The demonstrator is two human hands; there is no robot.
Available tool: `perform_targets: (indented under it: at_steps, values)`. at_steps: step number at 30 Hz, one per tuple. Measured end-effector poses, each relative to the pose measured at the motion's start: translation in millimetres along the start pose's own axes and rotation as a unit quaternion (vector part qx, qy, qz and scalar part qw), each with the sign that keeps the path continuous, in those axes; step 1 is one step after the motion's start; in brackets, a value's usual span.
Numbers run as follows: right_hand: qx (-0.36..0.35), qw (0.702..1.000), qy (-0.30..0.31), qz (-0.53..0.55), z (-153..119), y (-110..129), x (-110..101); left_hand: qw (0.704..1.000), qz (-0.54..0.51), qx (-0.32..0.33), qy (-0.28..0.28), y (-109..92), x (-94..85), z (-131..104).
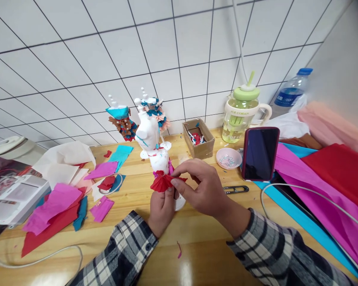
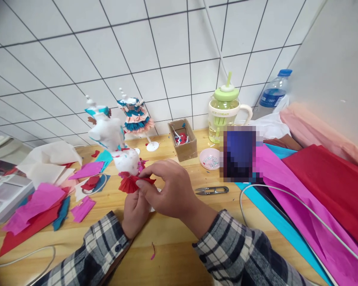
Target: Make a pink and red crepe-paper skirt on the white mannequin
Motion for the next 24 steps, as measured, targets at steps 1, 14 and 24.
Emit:
perform_targets:
  at_steps: [1,14,24]
  values:
    - [0.01,1.0,0.001,0.005,0,-1,0,1.0,0.001,0.002,0.0,0,0.0,0]
    - [0.067,0.997,0.018,0.042,10,-8,-6,0.997,-0.068,0.016,0.03,4,5.5,-3]
    - [-0.007,0.999,0.008,-0.033,6,-12,2,0.982,-0.188,-0.028,-0.011,6,6.4,-1]
Point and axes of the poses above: each hand's wrist, its own z-axis towards the middle knuckle, its own x-axis out of the palm, y = z × x, the point moved 3 cm from there along z, towards the middle knuckle, and after that the axes turned 11 degrees about x, right-handed, at the moved point
